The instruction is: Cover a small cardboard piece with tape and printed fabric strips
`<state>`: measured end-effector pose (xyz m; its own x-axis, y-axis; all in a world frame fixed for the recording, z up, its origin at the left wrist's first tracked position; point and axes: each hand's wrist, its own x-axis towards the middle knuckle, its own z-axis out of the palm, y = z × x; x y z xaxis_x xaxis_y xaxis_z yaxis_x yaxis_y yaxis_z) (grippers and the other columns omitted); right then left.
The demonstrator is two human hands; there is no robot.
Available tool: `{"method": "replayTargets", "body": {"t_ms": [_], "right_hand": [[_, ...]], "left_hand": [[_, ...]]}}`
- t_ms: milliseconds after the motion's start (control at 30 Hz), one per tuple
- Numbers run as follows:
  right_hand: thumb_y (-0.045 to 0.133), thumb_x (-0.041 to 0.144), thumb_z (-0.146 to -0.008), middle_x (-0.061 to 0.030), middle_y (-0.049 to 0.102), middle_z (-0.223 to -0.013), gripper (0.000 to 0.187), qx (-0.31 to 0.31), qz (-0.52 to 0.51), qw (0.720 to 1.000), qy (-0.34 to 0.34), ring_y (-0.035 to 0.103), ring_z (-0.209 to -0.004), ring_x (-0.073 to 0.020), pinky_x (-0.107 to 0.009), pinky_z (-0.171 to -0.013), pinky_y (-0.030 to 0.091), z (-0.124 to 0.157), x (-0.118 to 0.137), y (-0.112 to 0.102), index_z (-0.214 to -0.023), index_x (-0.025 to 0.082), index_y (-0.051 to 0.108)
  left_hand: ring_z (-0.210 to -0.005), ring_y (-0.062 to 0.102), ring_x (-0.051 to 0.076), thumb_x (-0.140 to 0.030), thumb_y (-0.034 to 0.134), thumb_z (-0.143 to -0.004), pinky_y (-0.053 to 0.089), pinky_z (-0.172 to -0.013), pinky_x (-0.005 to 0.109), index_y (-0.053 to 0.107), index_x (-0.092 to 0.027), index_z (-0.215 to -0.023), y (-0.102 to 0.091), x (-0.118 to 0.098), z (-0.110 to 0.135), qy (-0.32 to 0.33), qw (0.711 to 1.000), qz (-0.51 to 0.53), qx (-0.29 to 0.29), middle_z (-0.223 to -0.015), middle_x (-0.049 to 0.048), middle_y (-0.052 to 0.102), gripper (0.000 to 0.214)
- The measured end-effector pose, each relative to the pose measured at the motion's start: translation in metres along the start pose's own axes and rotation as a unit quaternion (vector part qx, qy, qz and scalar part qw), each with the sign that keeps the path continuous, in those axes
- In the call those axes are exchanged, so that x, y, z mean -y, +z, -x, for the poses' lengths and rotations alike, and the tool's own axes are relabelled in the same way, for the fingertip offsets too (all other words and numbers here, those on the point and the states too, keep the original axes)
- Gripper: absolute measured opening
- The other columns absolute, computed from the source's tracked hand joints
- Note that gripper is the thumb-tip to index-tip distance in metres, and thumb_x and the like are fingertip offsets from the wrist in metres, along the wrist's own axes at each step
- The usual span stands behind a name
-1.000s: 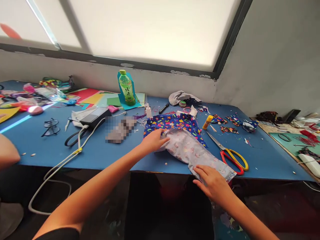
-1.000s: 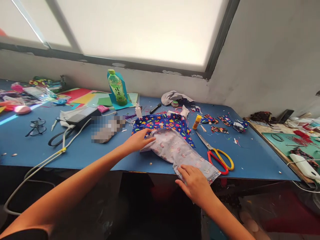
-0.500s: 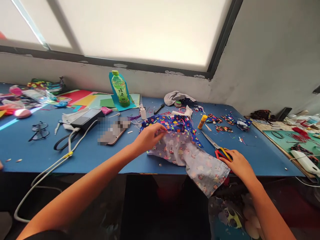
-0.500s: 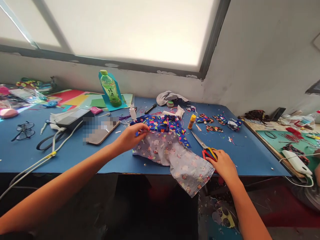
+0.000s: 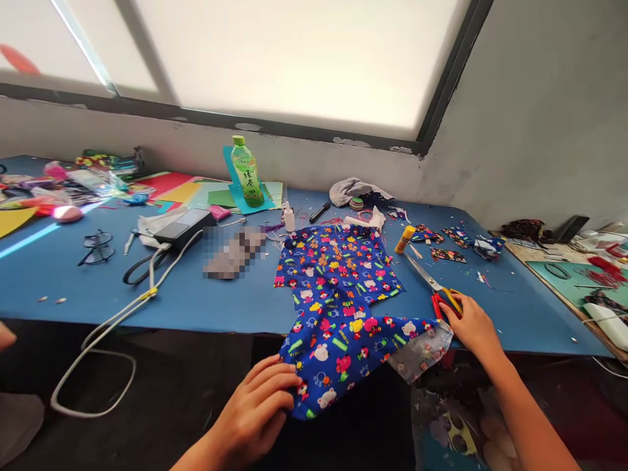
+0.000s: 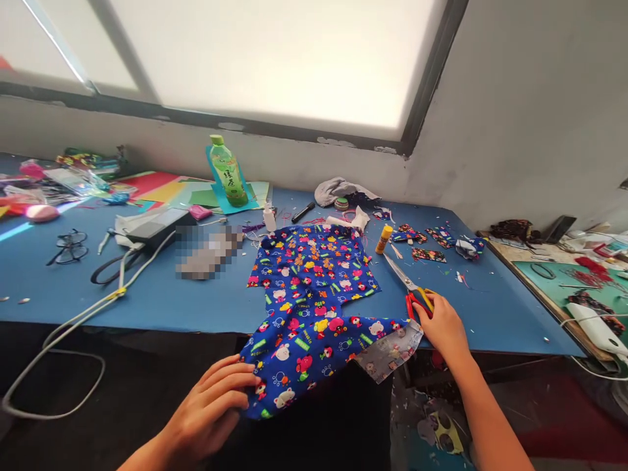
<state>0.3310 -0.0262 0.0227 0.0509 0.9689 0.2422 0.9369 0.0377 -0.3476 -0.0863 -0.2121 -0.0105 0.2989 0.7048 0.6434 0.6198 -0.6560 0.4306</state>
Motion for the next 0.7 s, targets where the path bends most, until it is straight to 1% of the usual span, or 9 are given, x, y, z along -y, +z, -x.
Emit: {"method": "replayTargets", "body": {"t_ms": [100, 200, 333, 400, 500, 533, 567, 667, 700], "right_hand": [[0.044, 0.053, -0.080, -0.0205, 0.062, -0.119, 0.051, -0.002, -0.051, 0.999, 0.018, 0.059, -0.111, -0.0370, -0.052, -0.095, 0.044, 0.002, 0.001, -0.006, -0.114, 0.016, 0.052], [0.044, 0.055, -0.079, -0.0192, 0.064, -0.113, 0.054, 0.028, -0.115, 0.993, 0.018, 0.063, -0.105, -0.0330, -0.047, -0.090, 0.050, 0.008, 0.000, -0.012, -0.116, 0.017, 0.048], [0.058, 0.053, -0.068, -0.0124, 0.069, -0.098, 0.055, 0.105, -0.186, 0.977, -0.006, 0.069, -0.087, -0.0280, -0.037, -0.075, 0.057, 0.028, 0.006, -0.022, -0.111, 0.021, 0.049], [0.064, 0.043, -0.061, -0.0086, 0.070, -0.095, 0.054, 0.153, -0.198, 0.968, -0.019, 0.069, -0.082, -0.0274, -0.035, -0.069, 0.058, 0.045, 0.014, -0.032, -0.110, 0.023, 0.053], [0.062, 0.025, -0.057, -0.0030, 0.071, -0.094, 0.055, 0.258, -0.174, 0.949, -0.041, 0.069, -0.081, -0.0270, -0.034, -0.067, 0.057, 0.068, 0.028, -0.053, -0.112, 0.029, 0.059], [0.060, 0.024, -0.057, -0.0019, 0.071, -0.089, 0.055, 0.296, -0.162, 0.940, -0.050, 0.069, -0.079, -0.0270, -0.034, -0.066, 0.057, 0.073, 0.031, -0.060, -0.112, 0.032, 0.061], [0.059, 0.024, -0.058, -0.0020, 0.071, -0.084, 0.053, 0.327, -0.150, 0.931, -0.058, 0.069, -0.076, -0.0269, -0.033, -0.065, 0.056, 0.076, 0.034, -0.066, -0.110, 0.035, 0.063], [0.059, 0.035, -0.067, -0.0049, 0.071, -0.078, 0.038, 0.401, -0.116, 0.905, -0.086, 0.068, -0.072, -0.0269, -0.033, -0.063, 0.055, 0.070, 0.041, -0.079, -0.104, 0.037, 0.068], [0.058, 0.042, -0.070, -0.0054, 0.071, -0.079, 0.033, 0.420, -0.100, 0.896, -0.099, 0.067, -0.073, -0.0267, -0.034, -0.064, 0.055, 0.064, 0.044, -0.081, -0.101, 0.035, 0.068]], "left_hand": [[-0.109, 0.061, 0.024, -0.004, 0.049, -0.079, 0.049, -0.097, 0.042, 0.055, -0.024, -0.080, -0.011, 0.008, 0.010, -0.109, 0.988, 0.035, -0.100, -0.103, 0.0050, 0.070, 0.021], [-0.114, 0.057, 0.025, -0.012, 0.046, -0.084, 0.048, -0.095, 0.041, 0.051, -0.023, -0.074, -0.026, 0.018, 0.014, -0.252, 0.951, 0.082, -0.158, -0.114, 0.0046, 0.063, 0.016], [-0.119, 0.053, 0.027, -0.030, 0.048, -0.086, 0.045, -0.098, 0.040, 0.048, -0.022, -0.072, -0.039, 0.033, 0.012, -0.444, 0.857, 0.126, -0.230, -0.124, 0.0024, 0.058, 0.017], [-0.123, 0.051, 0.029, -0.035, 0.052, -0.085, 0.046, -0.097, 0.040, 0.049, -0.021, -0.076, -0.040, 0.039, 0.012, -0.505, 0.804, 0.168, -0.265, -0.131, 0.0026, 0.055, 0.017], [-0.123, 0.052, 0.031, -0.035, 0.054, -0.082, 0.049, -0.093, 0.041, 0.049, -0.022, -0.088, -0.033, 0.043, 0.016, -0.560, 0.738, 0.210, -0.314, -0.135, 0.0056, 0.052, 0.015], [-0.124, 0.051, 0.031, -0.033, 0.054, -0.082, 0.048, -0.095, 0.042, 0.049, -0.022, -0.092, -0.030, 0.042, 0.017, -0.557, 0.732, 0.201, -0.336, -0.135, 0.0067, 0.052, 0.016], [-0.126, 0.050, 0.030, -0.031, 0.055, -0.082, 0.046, -0.099, 0.044, 0.048, -0.022, -0.094, -0.026, 0.039, 0.019, -0.535, 0.741, 0.172, -0.368, -0.134, 0.0077, 0.053, 0.016], [-0.125, 0.049, 0.028, -0.023, 0.059, -0.081, 0.037, -0.109, 0.047, 0.050, -0.021, -0.092, -0.022, 0.016, 0.015, -0.381, 0.812, -0.014, -0.442, -0.125, 0.0091, 0.057, 0.014], [-0.122, 0.051, 0.027, -0.019, 0.062, -0.080, 0.035, -0.110, 0.049, 0.052, -0.020, -0.092, -0.023, 0.004, 0.011, -0.337, 0.839, -0.079, -0.420, -0.121, 0.0086, 0.059, 0.016]]}}
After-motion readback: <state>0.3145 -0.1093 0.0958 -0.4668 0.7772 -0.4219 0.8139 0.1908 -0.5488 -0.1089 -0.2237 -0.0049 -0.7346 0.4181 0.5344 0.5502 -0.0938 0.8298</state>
